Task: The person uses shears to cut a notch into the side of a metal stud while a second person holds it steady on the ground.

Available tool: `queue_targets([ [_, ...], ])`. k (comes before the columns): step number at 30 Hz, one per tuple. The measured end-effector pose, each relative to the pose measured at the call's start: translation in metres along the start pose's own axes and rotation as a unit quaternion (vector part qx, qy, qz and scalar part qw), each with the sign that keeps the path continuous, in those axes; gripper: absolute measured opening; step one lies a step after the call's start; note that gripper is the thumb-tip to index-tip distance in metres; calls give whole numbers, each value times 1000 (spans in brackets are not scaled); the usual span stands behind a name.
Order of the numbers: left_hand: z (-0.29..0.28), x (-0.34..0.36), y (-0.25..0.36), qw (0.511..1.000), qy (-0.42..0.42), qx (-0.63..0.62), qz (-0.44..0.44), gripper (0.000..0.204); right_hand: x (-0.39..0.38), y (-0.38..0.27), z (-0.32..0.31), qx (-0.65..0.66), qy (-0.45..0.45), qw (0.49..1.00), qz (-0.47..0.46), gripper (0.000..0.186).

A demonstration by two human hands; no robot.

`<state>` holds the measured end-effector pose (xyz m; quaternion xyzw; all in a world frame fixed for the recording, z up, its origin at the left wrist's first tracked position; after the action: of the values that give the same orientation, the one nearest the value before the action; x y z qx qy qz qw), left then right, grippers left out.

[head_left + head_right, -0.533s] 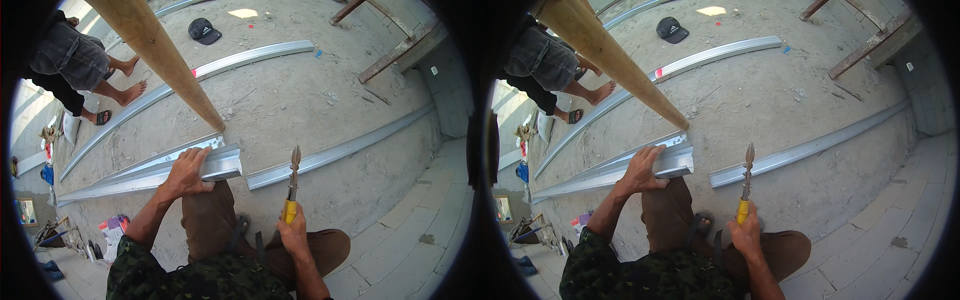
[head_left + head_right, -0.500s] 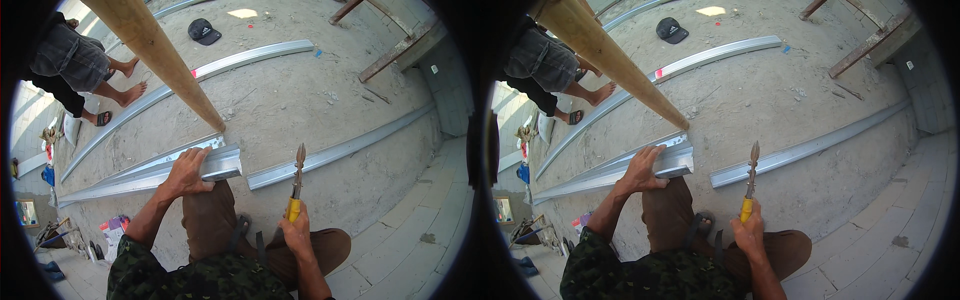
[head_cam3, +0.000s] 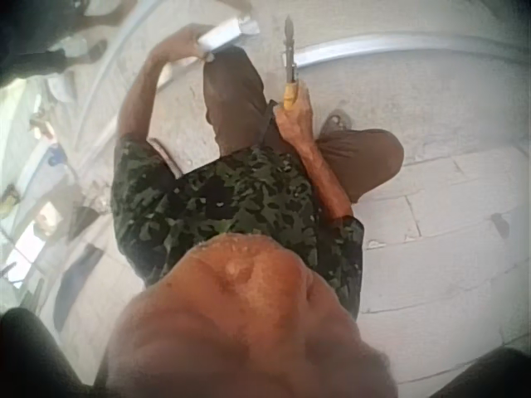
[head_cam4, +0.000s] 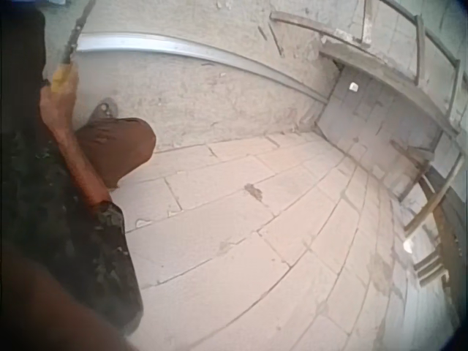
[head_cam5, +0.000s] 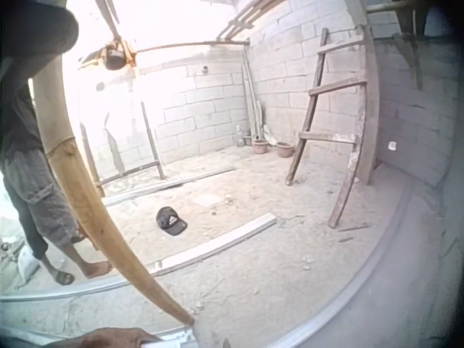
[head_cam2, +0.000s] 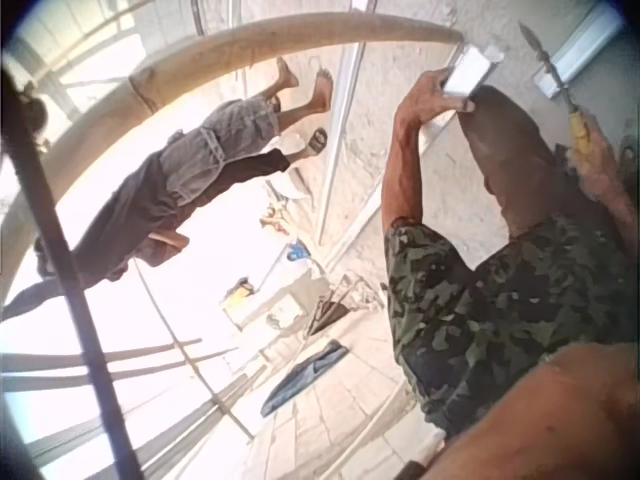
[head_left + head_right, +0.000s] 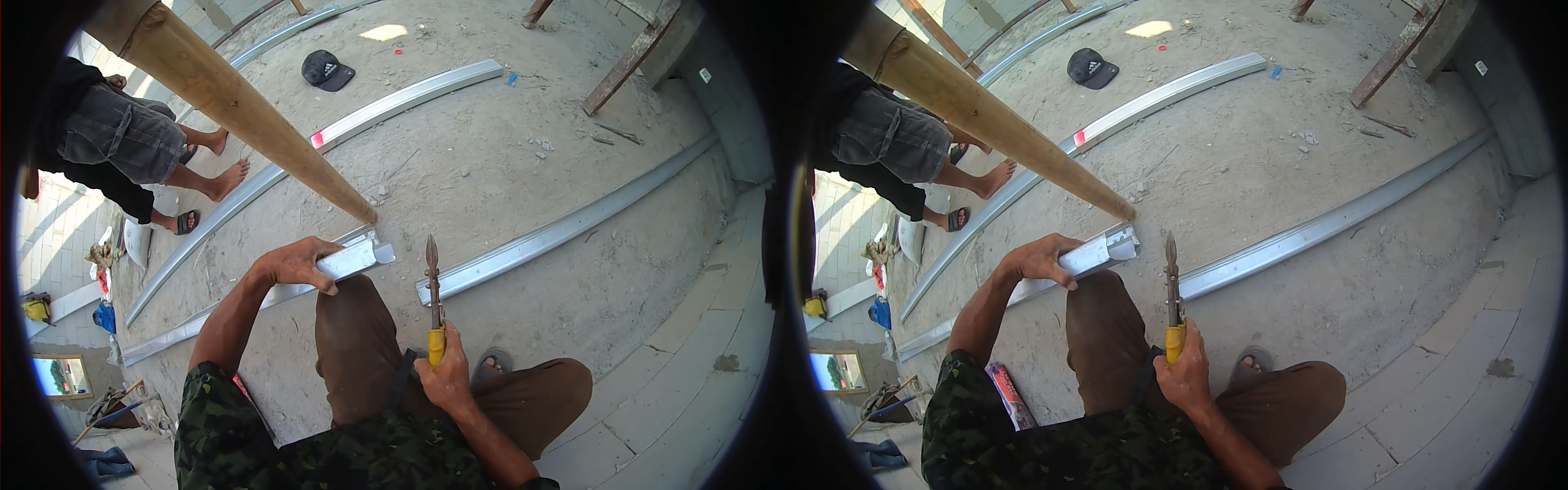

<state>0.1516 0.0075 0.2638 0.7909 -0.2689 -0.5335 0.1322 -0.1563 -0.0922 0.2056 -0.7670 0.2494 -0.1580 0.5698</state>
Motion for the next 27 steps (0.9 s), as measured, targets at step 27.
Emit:
queue_targets([
  [27,5,11,12,996,-85,-15,-5,86,-5,-49,12,509,-151,829,175,43],
])
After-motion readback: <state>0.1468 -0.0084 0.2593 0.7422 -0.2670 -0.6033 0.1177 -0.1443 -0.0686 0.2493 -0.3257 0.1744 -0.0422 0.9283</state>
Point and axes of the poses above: each hand's wrist, its own x-axis towards the middle knuckle, its own z-axis out of the palm, y = z × x, the point moved 3 cm from there along x, towards the middle knuckle, and after that the axes turned 15 degrees about -z, right-handed, at the moved point
